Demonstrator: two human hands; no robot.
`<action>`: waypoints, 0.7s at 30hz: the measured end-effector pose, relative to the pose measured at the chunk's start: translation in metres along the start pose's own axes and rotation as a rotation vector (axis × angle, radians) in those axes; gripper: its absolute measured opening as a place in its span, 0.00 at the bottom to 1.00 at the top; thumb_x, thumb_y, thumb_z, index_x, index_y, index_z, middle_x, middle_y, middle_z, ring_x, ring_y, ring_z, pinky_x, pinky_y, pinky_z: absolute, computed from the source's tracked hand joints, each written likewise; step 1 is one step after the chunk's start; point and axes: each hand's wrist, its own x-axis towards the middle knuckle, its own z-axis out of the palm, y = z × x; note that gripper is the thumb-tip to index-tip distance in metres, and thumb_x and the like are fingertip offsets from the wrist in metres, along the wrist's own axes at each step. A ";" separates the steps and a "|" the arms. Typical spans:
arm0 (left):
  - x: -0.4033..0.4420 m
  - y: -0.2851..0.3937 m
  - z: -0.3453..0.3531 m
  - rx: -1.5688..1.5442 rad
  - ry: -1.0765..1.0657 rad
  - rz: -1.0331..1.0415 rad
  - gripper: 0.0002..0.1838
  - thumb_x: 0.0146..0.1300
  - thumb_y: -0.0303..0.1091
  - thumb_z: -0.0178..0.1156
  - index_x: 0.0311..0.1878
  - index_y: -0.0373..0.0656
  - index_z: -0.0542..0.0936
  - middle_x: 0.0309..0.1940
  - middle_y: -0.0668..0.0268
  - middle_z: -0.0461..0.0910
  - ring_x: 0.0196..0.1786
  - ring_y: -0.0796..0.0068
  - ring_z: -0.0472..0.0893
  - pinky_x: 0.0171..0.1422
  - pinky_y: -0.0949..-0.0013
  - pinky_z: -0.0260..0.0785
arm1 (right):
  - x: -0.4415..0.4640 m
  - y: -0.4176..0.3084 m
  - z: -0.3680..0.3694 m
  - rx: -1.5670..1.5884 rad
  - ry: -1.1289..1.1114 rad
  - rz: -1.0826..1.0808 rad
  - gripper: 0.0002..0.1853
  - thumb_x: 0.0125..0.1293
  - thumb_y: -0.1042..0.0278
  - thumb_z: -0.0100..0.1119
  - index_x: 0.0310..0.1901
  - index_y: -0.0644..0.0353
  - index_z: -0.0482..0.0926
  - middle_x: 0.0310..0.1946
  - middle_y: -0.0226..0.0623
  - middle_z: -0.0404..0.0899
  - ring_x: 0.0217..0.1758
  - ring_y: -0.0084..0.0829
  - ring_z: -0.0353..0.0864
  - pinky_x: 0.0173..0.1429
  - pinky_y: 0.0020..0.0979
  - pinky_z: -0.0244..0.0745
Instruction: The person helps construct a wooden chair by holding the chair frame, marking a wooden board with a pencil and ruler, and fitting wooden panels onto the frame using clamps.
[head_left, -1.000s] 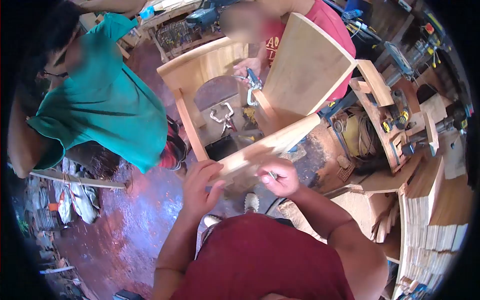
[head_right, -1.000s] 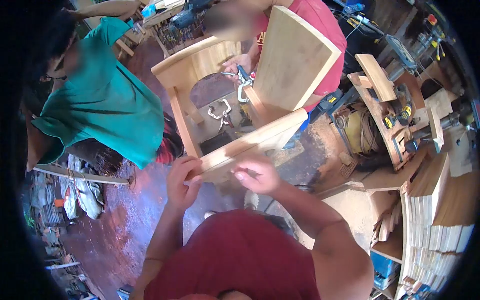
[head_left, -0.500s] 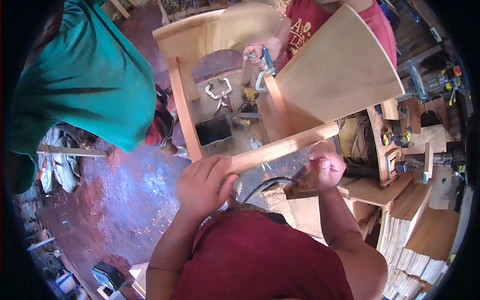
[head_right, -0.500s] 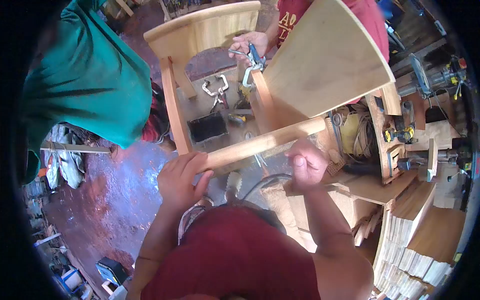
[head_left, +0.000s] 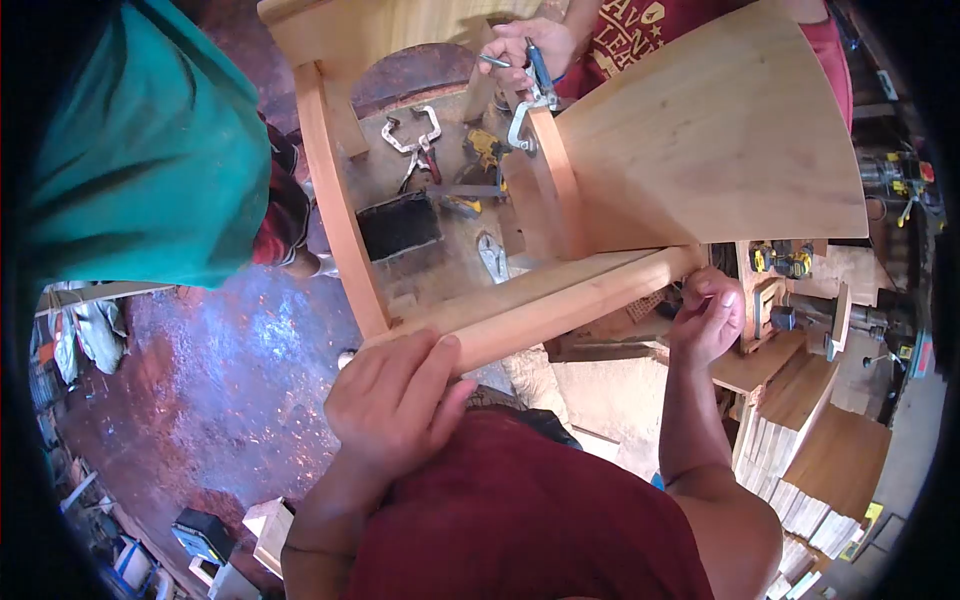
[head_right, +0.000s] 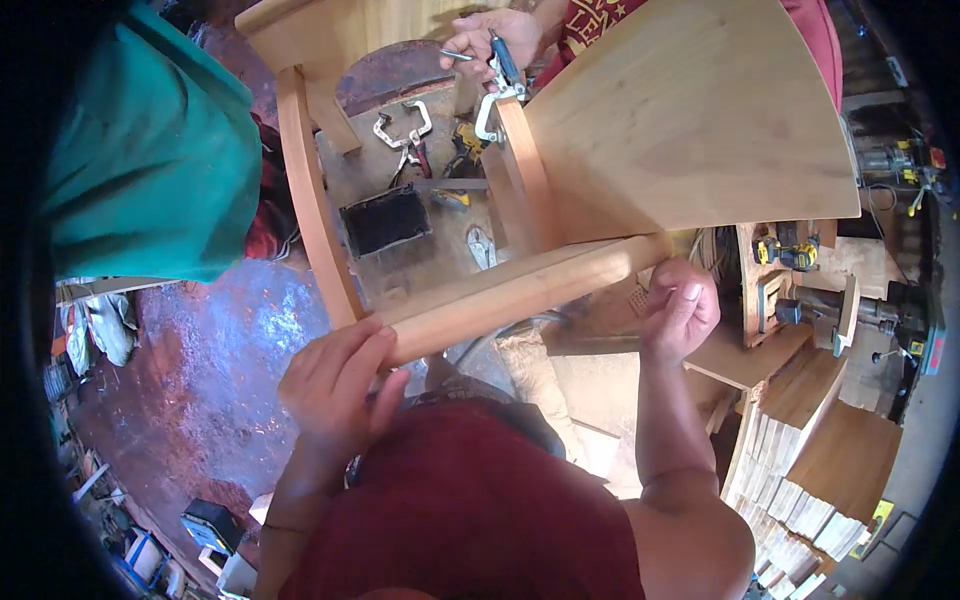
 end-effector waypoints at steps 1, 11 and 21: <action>0.000 0.000 0.000 -0.001 0.000 -0.001 0.16 0.48 0.39 0.66 0.39 0.42 0.80 0.36 0.61 0.80 0.35 0.64 0.79 0.38 0.67 0.72 | 0.001 0.001 0.000 -0.001 -0.001 0.000 0.17 0.71 0.60 0.42 0.28 0.62 0.69 0.18 0.32 0.64 0.21 0.21 0.57 0.25 0.23 0.53; -0.002 0.001 0.000 -0.020 0.056 0.006 0.15 0.48 0.38 0.66 0.39 0.43 0.80 0.36 0.62 0.79 0.35 0.65 0.80 0.38 0.66 0.72 | 0.002 -0.001 0.002 -0.082 -0.006 0.010 0.17 0.71 0.60 0.43 0.28 0.63 0.69 0.19 0.31 0.64 0.21 0.20 0.58 0.25 0.21 0.52; -0.005 0.002 0.001 0.025 0.094 0.029 0.14 0.50 0.40 0.64 0.38 0.44 0.79 0.36 0.64 0.79 0.35 0.66 0.80 0.37 0.66 0.72 | 0.000 0.000 0.002 -0.130 0.017 -0.003 0.16 0.71 0.63 0.42 0.27 0.64 0.70 0.21 0.32 0.68 0.21 0.18 0.58 0.25 0.20 0.53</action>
